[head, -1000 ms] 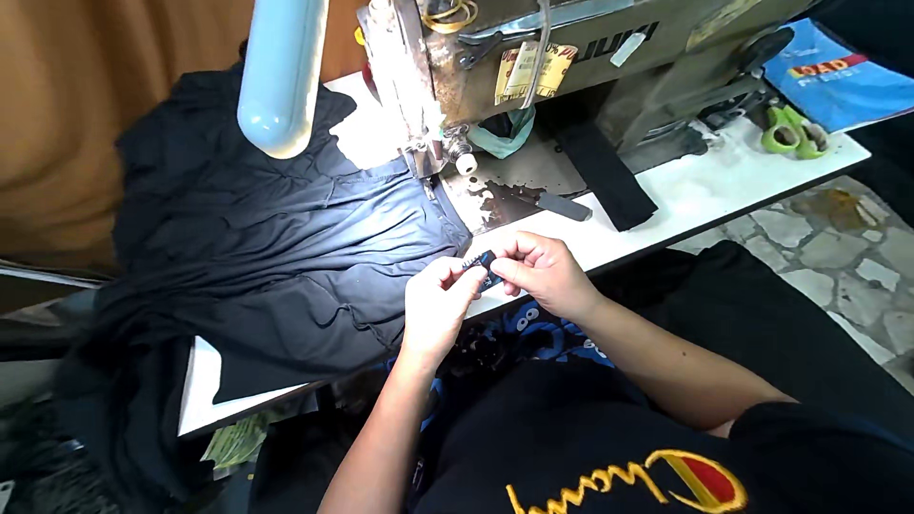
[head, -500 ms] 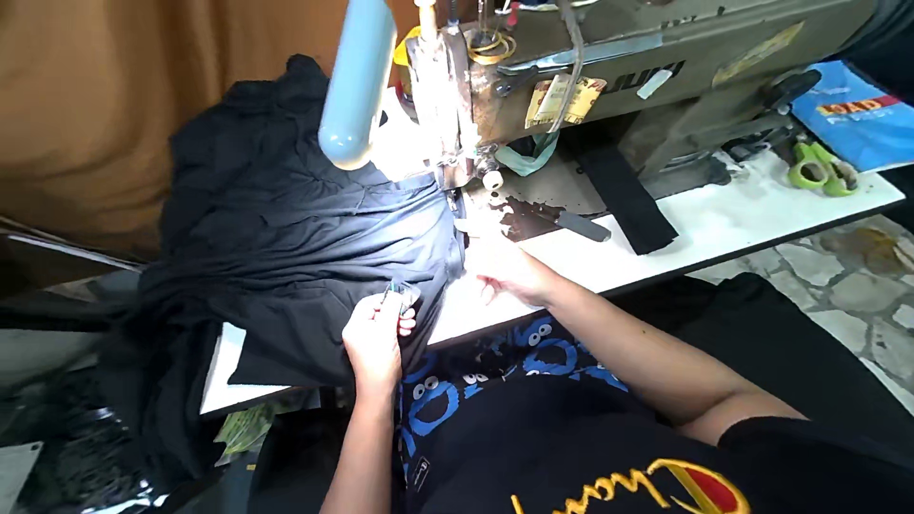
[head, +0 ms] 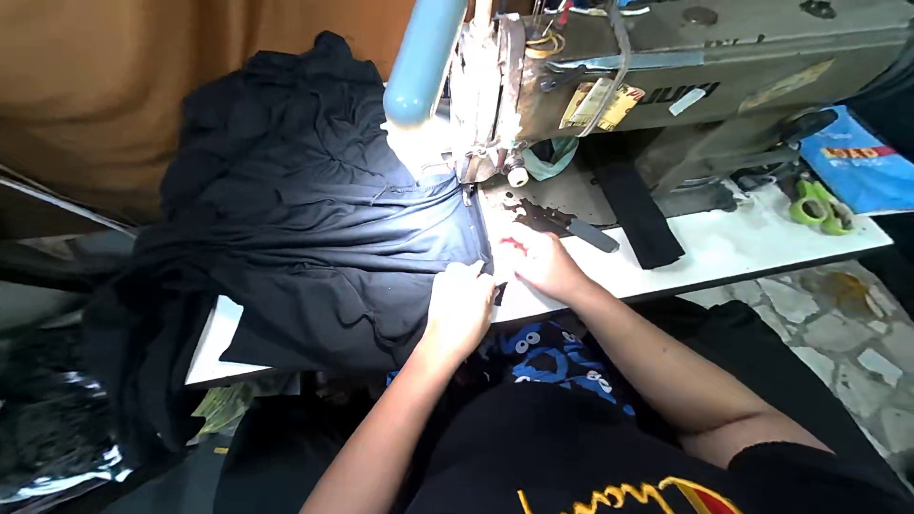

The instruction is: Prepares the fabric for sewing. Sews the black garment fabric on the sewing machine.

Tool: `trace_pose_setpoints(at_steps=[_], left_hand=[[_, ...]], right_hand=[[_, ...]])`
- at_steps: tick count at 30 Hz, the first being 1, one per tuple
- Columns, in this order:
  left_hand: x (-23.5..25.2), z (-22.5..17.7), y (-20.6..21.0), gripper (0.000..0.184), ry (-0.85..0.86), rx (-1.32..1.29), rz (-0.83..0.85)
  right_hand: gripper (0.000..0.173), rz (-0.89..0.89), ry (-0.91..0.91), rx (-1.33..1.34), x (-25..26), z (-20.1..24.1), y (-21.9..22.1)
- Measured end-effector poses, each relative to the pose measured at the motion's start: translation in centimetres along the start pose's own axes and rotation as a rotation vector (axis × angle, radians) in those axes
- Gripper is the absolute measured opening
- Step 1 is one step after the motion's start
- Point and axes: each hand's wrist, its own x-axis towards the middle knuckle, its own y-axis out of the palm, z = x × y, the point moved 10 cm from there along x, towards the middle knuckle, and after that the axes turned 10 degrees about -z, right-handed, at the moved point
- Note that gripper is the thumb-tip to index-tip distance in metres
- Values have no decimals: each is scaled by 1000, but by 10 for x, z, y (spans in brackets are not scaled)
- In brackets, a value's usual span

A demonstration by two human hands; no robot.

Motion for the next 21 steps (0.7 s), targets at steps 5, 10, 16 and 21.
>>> trace_pose_setpoints(at_steps=[5, 10, 16, 21], left_hand=[[4, 11, -15, 17, -180, -205, -43], [25, 55, -43, 17, -355, -364, -111], [34, 148, -68, 25, -510, -149, -303], [70, 96, -34, 15, -576, -463, -88]], right_hand=[[19, 36, -474, -312, 7, 14, 18], [19, -23, -473, -329, -12, 13, 21], [16, -51, -448, -350, -18, 12, 29], [17, -59, -433, -311, -19, 13, 29]])
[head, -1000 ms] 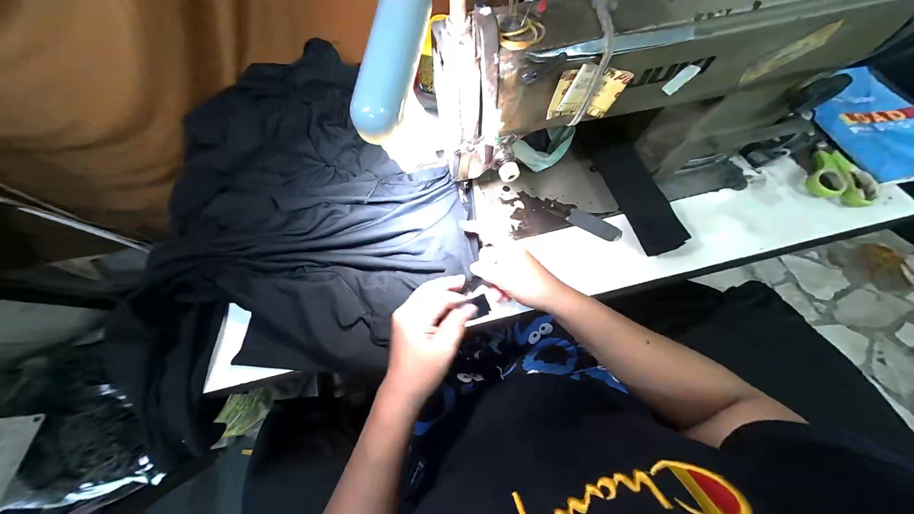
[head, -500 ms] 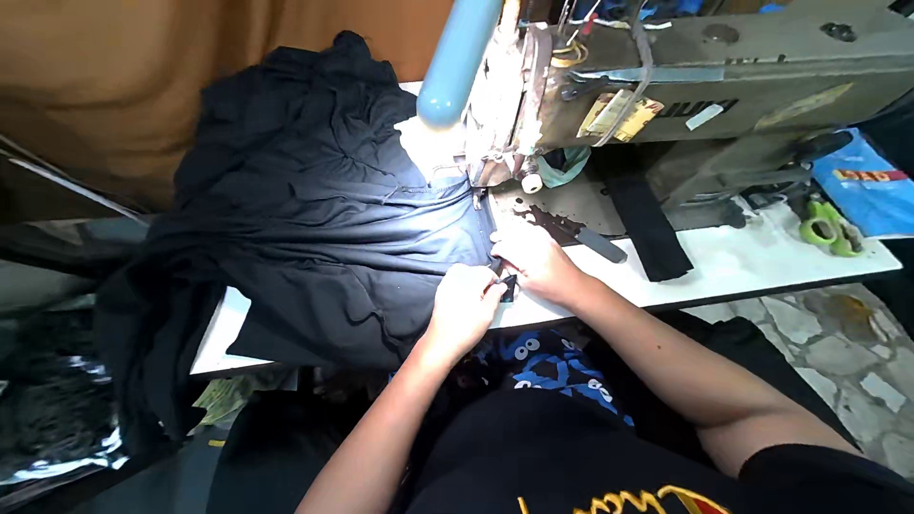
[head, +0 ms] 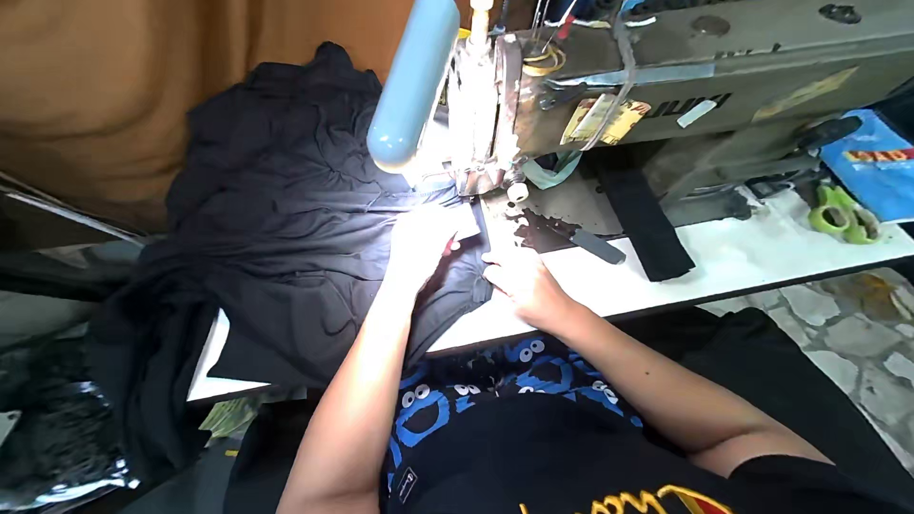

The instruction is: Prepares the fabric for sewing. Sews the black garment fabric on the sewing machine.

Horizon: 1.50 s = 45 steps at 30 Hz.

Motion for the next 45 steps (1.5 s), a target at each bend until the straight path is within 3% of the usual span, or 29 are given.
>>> trace_pose_setpoints(at_steps=[4, 10, 14, 34, 41, 43, 45], left_hand=[[10, 27, 39, 28, -149, 294, 282], [12, 34, 45, 27, -207, 460, 378], [11, 36, 45, 31, -284, 517, 348], [6, 29, 49, 31, -296, 571, 344], [1, 3, 44, 34, -25, 771, 234], [-13, -17, 47, 28, 330, 767, 130], [-32, -21, 58, 33, 708, 669, 138]], right_hand=[[18, 2, 32, 11, -2, -3, -1], [15, -57, 38, 27, -2, -1, -7], [17, -48, 43, 24, -5, -2, -5], [15, -9, -5, -16, -3, 2, -4], [13, 91, -145, -27, 4, 17, -7], [16, 107, -169, -19, 6, 20, -8], [17, 118, -189, -33, 8, 22, -8]])
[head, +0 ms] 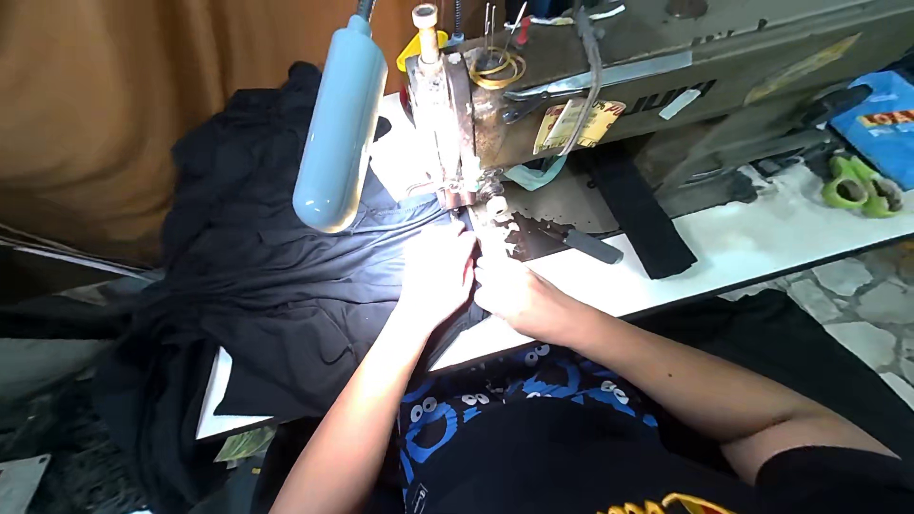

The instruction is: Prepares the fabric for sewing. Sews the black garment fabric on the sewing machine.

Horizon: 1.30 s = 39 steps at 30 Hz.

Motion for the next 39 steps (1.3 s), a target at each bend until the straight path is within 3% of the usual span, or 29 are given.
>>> trace_pose_setpoints(at_steps=[3, 8, 14, 17, 20, 22, 30, 39], left_hand=[[-16, -3, 18, 47, 130, 1, 100], [-21, 8, 25, 52, 68, 44, 303], [-26, 11, 29, 54, 51, 76, 390], [-25, 13, 29, 53, 58, 37, 315], [-24, 8, 10, 42, 200, -72, -15], [-27, 6, 2, 35, 275, -123, -111], [-23, 12, 7, 36, 264, -114, -61], [-4, 28, 14, 43, 204, -49, -42]], right_hand=[[17, 14, 2, -3, 1, 1, -1], [16, 62, 25, -11, 5, 4, 3], [20, 135, 58, -11, 1, 0, 5], [20, 135, 38, -26, 1, 0, 6], [19, 146, -1, -49, 1, 1, 7], [19, 128, -38, -60, 2, 1, 6], [18, 32, -71, -83, 2, -5, 7], [8, 122, 35, 17, 18, -35, 19]])
